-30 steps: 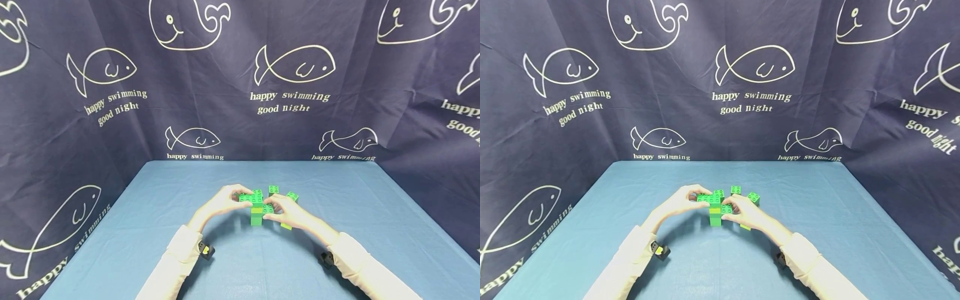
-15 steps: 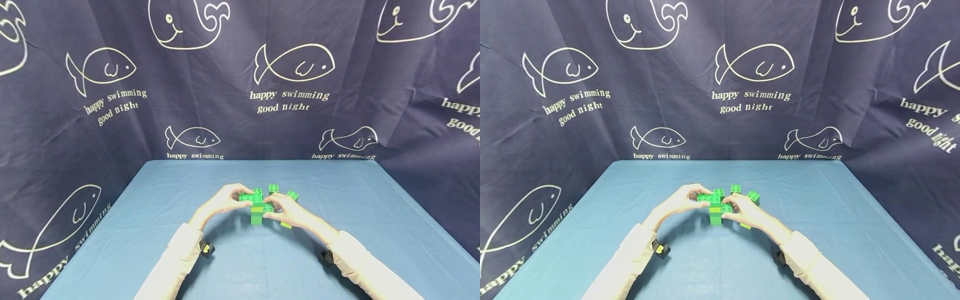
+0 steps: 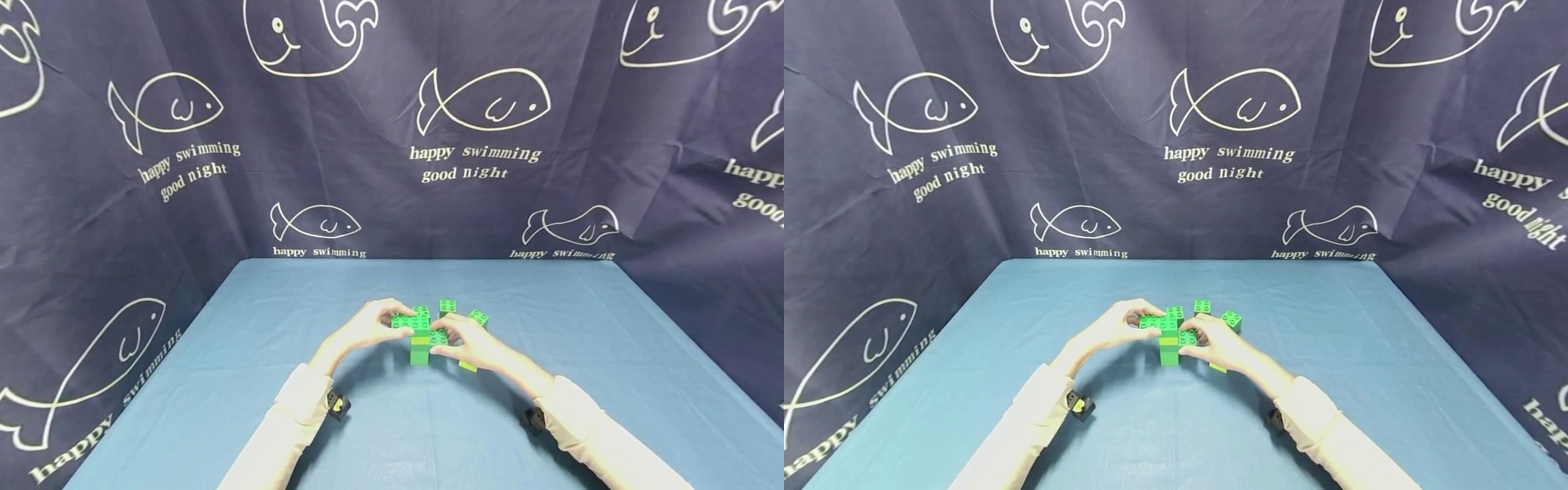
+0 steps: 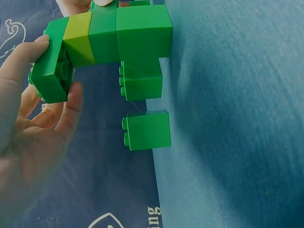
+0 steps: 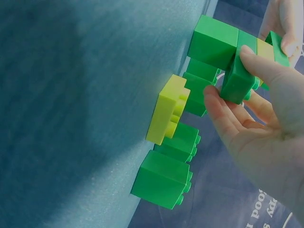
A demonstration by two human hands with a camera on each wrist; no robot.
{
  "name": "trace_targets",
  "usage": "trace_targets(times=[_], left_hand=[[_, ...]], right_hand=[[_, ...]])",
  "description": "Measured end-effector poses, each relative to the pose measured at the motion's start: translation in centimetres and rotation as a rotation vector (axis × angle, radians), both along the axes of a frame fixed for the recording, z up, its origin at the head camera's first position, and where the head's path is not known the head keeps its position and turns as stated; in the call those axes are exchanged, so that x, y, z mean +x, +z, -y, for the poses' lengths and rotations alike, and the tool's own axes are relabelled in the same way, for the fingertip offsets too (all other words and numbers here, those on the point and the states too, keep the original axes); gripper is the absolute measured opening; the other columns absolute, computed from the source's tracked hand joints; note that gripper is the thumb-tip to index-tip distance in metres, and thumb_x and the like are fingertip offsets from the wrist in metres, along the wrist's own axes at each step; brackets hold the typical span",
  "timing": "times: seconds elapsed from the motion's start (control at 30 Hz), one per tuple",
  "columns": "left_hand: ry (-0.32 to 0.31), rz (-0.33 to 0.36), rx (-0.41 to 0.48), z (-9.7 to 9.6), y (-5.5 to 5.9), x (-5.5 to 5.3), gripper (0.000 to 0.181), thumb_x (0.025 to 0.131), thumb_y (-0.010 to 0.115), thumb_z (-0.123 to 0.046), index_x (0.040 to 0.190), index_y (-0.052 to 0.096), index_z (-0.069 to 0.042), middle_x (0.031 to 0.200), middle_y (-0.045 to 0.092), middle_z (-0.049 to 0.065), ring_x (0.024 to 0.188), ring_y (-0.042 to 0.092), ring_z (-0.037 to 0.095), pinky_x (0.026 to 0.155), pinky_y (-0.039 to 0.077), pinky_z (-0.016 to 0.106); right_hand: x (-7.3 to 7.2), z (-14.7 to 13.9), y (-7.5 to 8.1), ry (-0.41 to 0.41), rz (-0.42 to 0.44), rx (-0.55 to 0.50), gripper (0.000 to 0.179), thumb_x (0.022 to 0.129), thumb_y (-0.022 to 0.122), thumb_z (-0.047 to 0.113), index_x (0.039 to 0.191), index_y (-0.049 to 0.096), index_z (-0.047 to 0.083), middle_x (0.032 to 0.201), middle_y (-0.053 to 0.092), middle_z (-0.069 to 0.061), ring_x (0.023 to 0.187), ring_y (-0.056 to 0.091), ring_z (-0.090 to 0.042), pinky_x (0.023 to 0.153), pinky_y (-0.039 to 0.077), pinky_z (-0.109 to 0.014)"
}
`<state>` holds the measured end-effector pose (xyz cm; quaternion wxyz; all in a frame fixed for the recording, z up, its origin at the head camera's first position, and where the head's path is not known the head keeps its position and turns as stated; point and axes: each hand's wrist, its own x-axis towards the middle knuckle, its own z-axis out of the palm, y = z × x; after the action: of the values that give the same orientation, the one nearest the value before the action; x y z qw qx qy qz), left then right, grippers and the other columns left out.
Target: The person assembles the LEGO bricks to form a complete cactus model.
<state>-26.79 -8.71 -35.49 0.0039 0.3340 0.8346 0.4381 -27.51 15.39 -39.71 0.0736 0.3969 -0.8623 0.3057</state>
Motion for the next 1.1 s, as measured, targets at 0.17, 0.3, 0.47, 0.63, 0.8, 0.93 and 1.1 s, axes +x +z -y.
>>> trace_targets(times=[0.17, 0.3, 0.47, 0.63, 0.8, 0.93, 1.1], left_hand=[[0.019, -0.041, 0.008, 0.1, -2.1, -1.6, 0.03, 0.08, 0.073, -0.015, 0.108, 0.067, -0.008, 0.102, 0.066, 0.007, 0.082, 0.052, 0.012, 0.07, 0.046, 0.019], [0.029, -0.052, 0.0, 0.0, -3.0, -2.4, 0.029, 0.079, 0.074, -0.019, 0.107, 0.067, -0.012, 0.1, 0.066, 0.002, 0.08, 0.048, 0.011, 0.068, 0.043, 0.019], [0.048, -0.043, -0.021, 0.1, -3.1, -2.5, 0.029, 0.08, 0.073, -0.021, 0.107, 0.066, -0.013, 0.101, 0.066, 0.001, 0.084, 0.051, 0.01, 0.074, 0.045, 0.02], [0.046, -0.012, -0.012, 0.1, -3.5, -2.5, 0.029, 0.081, 0.072, -0.02, 0.109, 0.065, -0.011, 0.102, 0.066, 0.002, 0.089, 0.055, 0.009, 0.079, 0.047, 0.022], [0.035, 0.01, 0.01, 0.0, -3.9, -2.5, 0.031, 0.082, 0.072, -0.02, 0.11, 0.065, -0.01, 0.103, 0.066, 0.005, 0.091, 0.057, 0.013, 0.081, 0.049, 0.024], [0.013, 0.02, 0.015, 0.0, -3.9, -2.4, 0.031, 0.083, 0.071, -0.018, 0.112, 0.063, -0.009, 0.106, 0.066, 0.006, 0.091, 0.058, 0.011, 0.081, 0.05, 0.023], [0.005, 0.041, 0.028, 0.0, -3.7, -2.5, 0.032, 0.082, 0.072, -0.018, 0.111, 0.063, -0.01, 0.105, 0.065, 0.003, 0.089, 0.059, 0.007, 0.079, 0.052, 0.022]], right_hand=[[0.0, -0.1, 0.1, 0.001, 0.003, 0.001, 0.037, 0.081, 0.073, 0.019, 0.11, 0.062, -0.001, 0.1, 0.061, -0.012, 0.081, 0.06, -0.019, 0.069, 0.056, -0.031], [0.1, -0.2, 0.2, 0.001, 0.013, -0.002, 0.037, 0.081, 0.073, 0.019, 0.11, 0.061, -0.001, 0.1, 0.061, -0.012, 0.081, 0.06, -0.019, 0.07, 0.056, -0.032], [0.1, -0.2, 0.3, 0.001, 0.016, 0.011, 0.037, 0.081, 0.073, 0.02, 0.11, 0.061, -0.001, 0.101, 0.061, -0.012, 0.082, 0.059, -0.019, 0.071, 0.056, -0.031], [0.2, -0.2, 0.3, 0.0, -0.002, 0.036, 0.038, 0.081, 0.073, 0.021, 0.11, 0.062, 0.0, 0.101, 0.062, -0.012, 0.083, 0.059, -0.019, 0.072, 0.056, -0.03], [0.3, -0.4, 0.2, 0.002, -0.019, 0.056, 0.039, 0.081, 0.073, 0.021, 0.111, 0.062, -0.001, 0.105, 0.063, -0.014, 0.085, 0.061, -0.022, 0.074, 0.055, -0.031], [0.2, -0.8, 0.1, -0.008, -0.014, 0.069, 0.042, 0.081, 0.073, 0.022, 0.113, 0.061, -0.002, 0.108, 0.063, -0.016, 0.088, 0.062, -0.026, 0.076, 0.055, -0.035], [-0.1, -1.3, 0.3, -0.016, 0.031, 0.054, 0.043, 0.081, 0.073, 0.022, 0.114, 0.06, -0.003, 0.108, 0.063, -0.017, 0.091, 0.063, -0.03, 0.078, 0.055, -0.04]])
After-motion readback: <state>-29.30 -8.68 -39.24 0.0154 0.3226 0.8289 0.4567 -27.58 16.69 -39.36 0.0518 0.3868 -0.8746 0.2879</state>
